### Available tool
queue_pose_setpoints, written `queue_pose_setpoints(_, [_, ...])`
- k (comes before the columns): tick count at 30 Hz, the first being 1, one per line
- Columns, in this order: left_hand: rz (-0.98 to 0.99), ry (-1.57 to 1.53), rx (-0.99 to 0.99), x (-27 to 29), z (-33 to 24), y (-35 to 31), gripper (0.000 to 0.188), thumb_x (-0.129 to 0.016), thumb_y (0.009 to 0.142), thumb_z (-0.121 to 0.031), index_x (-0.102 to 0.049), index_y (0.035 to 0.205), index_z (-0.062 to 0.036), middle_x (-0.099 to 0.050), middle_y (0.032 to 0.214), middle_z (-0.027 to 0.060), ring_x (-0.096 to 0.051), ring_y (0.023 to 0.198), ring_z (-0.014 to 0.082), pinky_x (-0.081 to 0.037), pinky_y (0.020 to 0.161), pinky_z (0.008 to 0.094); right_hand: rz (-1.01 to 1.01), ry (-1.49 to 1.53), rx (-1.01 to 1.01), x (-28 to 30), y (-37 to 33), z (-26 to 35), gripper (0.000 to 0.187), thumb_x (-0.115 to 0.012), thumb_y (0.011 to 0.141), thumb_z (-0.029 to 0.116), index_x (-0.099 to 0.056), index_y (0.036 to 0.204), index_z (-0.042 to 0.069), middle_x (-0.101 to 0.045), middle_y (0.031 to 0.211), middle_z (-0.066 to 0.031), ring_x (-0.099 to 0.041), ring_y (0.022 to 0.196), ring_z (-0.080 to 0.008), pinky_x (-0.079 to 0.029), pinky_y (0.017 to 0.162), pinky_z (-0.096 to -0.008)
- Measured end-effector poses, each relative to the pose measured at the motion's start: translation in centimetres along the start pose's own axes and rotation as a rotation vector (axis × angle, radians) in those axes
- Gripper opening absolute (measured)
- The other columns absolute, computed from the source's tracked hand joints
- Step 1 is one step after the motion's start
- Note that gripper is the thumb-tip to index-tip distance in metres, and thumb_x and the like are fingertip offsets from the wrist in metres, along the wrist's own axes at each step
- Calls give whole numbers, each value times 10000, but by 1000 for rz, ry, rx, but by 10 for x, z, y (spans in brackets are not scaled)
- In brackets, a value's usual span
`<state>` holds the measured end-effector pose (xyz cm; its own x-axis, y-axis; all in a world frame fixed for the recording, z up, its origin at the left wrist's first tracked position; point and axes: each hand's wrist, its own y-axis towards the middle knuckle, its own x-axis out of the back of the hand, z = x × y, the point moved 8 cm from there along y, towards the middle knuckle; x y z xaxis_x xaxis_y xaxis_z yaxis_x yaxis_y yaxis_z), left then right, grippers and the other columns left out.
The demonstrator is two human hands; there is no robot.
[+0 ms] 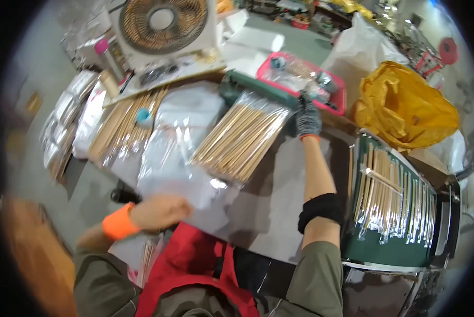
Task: Bundling disposable wooden chopsticks, placing them into plastic bags, and sealing the bags using a heat-sealing machine.
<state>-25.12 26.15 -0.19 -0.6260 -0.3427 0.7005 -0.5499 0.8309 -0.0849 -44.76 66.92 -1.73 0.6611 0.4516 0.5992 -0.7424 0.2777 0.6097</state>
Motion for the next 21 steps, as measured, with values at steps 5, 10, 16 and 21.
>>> queue_pose_setpoints(5, [209,255,570,-109,20,-231,345,-572,825,-314,-539,970,-3,-615,835,173,-611,782,340,-483,688,442,139,-121,-49,-6,1,5,437,-404,948,344,-403,1339,150,-480,1293,-168,-442,1204,-338,-369,976,-403])
queue_pose_setpoints(10, [-268,456,594,-105,4,-267,319,-598,776,-297,-567,929,-19,-613,895,155,-604,841,309,-461,771,419,-82,-64,-111,1,-28,32,666,-678,779,345,-398,1307,50,-557,1184,-137,-504,1109,-335,-371,983,-379])
queue_pose_setpoints(16, [-92,265,411,-168,24,-274,233,-595,741,-242,-633,936,-121,-533,1085,141,-496,1051,267,-385,918,401,313,1098,-845,-60,-166,99,322,-624,781,175,-557,1031,-17,-624,895,-143,-599,845,-275,-522,728,-395])
queue_pose_setpoints(21, [-104,406,440,-164,1,-294,512,-555,812,-314,-445,1302,-211,-372,1335,191,-408,1203,362,-307,1030,484,459,1601,-705,-6,-290,272,193,-518,770,165,-586,905,45,-607,821,-90,-570,828,-219,-474,822,-354])
